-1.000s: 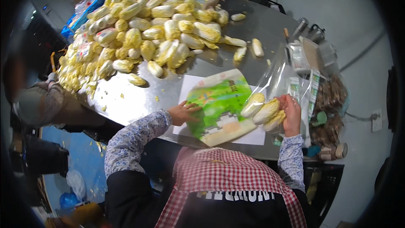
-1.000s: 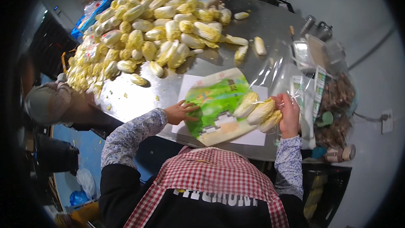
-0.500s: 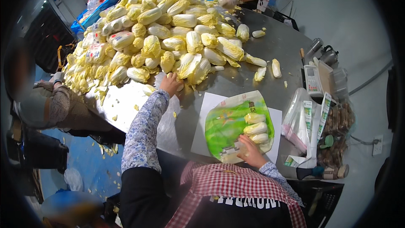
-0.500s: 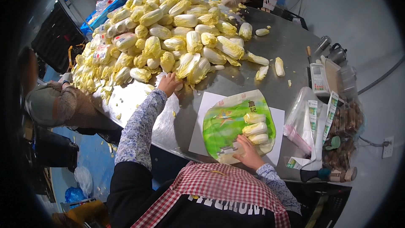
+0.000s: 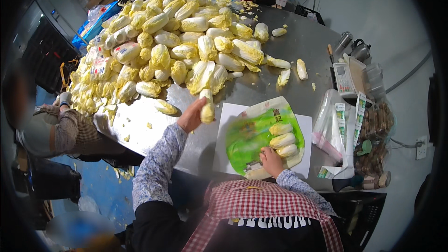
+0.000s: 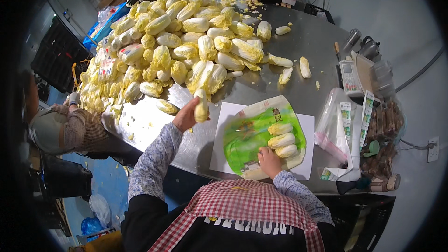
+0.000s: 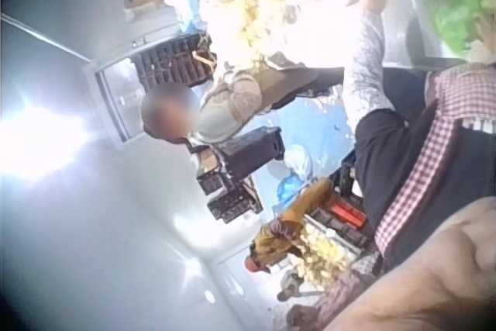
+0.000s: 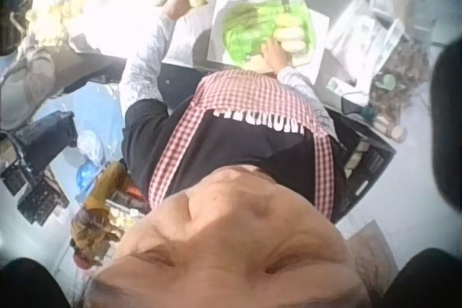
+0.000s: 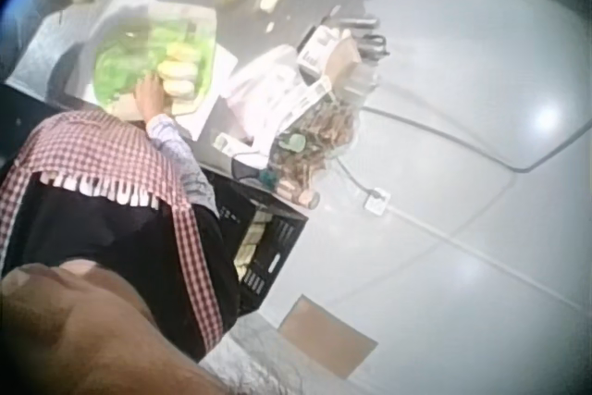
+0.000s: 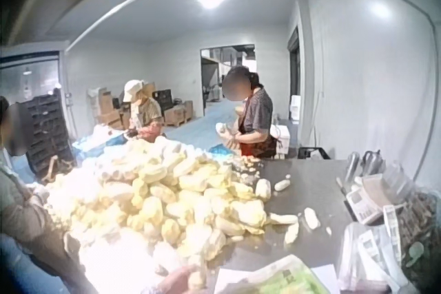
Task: The person places napa cabbage pieces into plastic bags, seals them, and places the finished packages into a black crate. The person repeats this process continuously.
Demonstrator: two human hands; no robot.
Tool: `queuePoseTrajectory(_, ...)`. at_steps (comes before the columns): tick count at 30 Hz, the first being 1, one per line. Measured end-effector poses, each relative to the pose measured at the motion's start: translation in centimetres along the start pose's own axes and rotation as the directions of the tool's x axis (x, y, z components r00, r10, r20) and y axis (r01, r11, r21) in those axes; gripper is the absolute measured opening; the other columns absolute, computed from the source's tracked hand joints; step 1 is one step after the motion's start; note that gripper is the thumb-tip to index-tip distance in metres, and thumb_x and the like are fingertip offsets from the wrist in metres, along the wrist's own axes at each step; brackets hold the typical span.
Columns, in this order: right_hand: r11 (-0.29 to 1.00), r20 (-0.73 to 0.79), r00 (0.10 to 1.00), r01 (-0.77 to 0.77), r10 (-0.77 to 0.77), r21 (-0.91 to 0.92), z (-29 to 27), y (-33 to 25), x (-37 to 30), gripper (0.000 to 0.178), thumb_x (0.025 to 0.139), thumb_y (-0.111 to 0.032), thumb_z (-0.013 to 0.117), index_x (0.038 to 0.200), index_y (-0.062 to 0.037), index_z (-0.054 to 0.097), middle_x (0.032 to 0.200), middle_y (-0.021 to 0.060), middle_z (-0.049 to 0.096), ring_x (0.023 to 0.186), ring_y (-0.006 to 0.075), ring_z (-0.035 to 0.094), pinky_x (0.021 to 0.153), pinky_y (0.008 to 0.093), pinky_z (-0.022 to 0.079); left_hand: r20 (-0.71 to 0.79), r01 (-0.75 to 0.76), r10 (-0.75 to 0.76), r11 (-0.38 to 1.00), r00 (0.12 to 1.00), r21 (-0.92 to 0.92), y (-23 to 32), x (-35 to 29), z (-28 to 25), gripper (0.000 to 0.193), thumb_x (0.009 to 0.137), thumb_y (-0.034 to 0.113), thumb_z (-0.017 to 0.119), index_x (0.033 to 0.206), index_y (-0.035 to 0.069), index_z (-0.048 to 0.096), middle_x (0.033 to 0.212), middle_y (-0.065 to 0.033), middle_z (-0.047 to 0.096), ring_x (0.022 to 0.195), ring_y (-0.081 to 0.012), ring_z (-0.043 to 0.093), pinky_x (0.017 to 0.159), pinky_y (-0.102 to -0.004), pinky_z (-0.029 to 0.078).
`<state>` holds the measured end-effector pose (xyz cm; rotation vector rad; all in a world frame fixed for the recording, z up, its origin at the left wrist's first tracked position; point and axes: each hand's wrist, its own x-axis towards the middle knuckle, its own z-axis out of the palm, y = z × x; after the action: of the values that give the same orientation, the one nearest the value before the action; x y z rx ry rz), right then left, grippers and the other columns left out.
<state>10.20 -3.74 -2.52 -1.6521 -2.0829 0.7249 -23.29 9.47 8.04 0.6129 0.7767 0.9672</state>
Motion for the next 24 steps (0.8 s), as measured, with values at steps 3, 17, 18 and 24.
queuePoseTrajectory(3,0.988,-0.025,0.999,-0.034,0.038,0.152,-0.1,0.8,-0.1,0.018,0.089,-0.016,0.051,0.101,-0.0037,0.054,0.095,0.0171,0.059,0.083,0.0367,0.058,0.071,0.0442,0.047,0.143,0.207,-0.182,0.961,0.973,-0.186,-3.4,-1.5,1.8,0.051,0.090,0.050,0.051,0.115,0.006,0.052,0.082,-0.0063,0.061,0.080,-0.0208,0.063,0.080,-0.0442,0.053)
queuePoseTrajectory(17,0.966,-0.235,0.948,0.241,-0.213,0.098,-5.6,-3.8,-0.9,0.007,0.083,-0.012,0.056,0.087,-0.0068,0.055,0.077,0.0121,0.059,0.065,0.0316,0.060,0.055,0.0409,0.048,0.286,-0.283,-0.016,0.093,0.958,0.955,-12.5,-4.2,11.0,0.050,0.078,0.027,0.067,0.115,-0.003,0.052,0.101,-0.0261,0.058,0.093,-0.0413,0.057,0.080,-0.0420,0.048)
queuePoseTrajectory(18,0.960,-0.246,0.935,0.277,-0.257,0.050,-5.9,-3.9,-0.9,0.006,0.082,-0.011,0.056,0.086,-0.0068,0.054,0.075,0.0121,0.059,0.063,0.0313,0.060,0.054,0.0410,0.048,0.317,-0.313,-0.017,0.120,0.948,0.942,-12.7,-3.9,10.9,0.049,0.078,0.027,0.067,0.114,-0.003,0.052,0.101,-0.0254,0.059,0.093,-0.0411,0.057,0.080,-0.0421,0.048)
queuePoseTrajectory(24,0.939,-0.309,0.894,0.344,-0.324,0.012,-6.5,-4.2,-0.7,0.008,0.081,-0.012,0.057,0.083,-0.0067,0.051,0.070,0.0119,0.058,0.060,0.0305,0.059,0.053,0.0405,0.049,0.195,-0.040,-0.136,0.715,0.971,0.698,-17.0,1.4,9.8,0.061,0.081,0.020,0.069,0.131,-0.003,0.042,0.117,-0.0171,0.058,0.103,-0.0200,0.057,0.087,-0.0310,0.045)
